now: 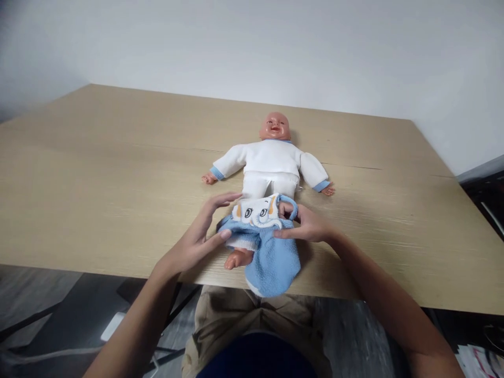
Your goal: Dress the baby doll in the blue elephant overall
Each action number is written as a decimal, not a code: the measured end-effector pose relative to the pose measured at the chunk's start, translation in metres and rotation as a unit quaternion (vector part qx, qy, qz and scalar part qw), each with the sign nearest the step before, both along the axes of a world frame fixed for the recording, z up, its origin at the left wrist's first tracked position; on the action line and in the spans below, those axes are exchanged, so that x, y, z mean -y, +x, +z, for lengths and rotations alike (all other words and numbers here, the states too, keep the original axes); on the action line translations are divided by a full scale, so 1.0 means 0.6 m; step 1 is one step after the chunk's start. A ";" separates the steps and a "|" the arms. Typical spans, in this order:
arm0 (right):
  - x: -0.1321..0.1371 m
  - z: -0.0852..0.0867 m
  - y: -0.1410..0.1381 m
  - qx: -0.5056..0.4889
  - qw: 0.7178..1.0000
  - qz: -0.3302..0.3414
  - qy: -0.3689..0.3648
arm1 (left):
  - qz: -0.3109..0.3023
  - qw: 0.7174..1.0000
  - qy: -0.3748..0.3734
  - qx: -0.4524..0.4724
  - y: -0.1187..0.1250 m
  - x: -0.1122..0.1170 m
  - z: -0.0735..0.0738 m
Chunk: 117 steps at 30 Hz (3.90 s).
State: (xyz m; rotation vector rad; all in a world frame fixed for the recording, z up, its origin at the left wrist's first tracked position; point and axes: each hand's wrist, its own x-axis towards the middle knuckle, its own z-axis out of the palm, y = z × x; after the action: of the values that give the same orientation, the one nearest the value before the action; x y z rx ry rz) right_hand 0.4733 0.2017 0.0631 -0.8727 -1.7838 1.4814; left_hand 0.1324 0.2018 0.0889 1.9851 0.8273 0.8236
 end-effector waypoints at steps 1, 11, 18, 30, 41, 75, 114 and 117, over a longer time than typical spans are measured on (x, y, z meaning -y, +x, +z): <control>0.000 -0.002 0.001 -0.016 1.000 0.004 -0.008 | -0.009 1.000 0.006 -0.013 0.012 -0.008 0.013; 0.002 -0.012 0.011 -0.079 0.992 0.014 -0.095 | -0.227 0.928 0.028 -0.296 0.153 -0.153 0.123; 0.006 0.001 0.026 -0.102 0.985 0.056 -0.128 | -0.404 0.878 -0.109 -0.233 0.193 -0.201 0.122; 0.021 0.013 0.029 -0.222 0.960 0.003 -0.171 | -0.463 0.822 -0.307 -0.125 0.204 -0.219 0.064; 0.014 0.029 0.059 -0.075 0.983 0.013 -0.170 | -0.499 0.808 -0.303 -0.083 0.198 -0.215 0.061; 0.069 0.024 0.064 -0.109 0.966 -0.087 -0.218 | -0.510 0.813 -0.269 -0.084 0.203 -0.190 0.067; 0.058 0.020 0.069 -0.087 0.979 0.055 -0.178 | -0.525 0.786 -0.325 -0.026 0.190 -0.197 0.038; 0.058 0.013 0.067 -0.123 0.976 -0.019 -0.181 | -0.518 0.799 -0.305 -0.018 0.189 -0.197 0.031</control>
State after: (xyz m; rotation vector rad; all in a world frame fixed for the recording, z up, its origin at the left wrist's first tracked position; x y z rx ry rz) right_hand 0.5137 0.1669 0.0709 -0.8463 -1.3336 1.8348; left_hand 0.2456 0.3198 0.1075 1.4998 -0.0863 -0.1411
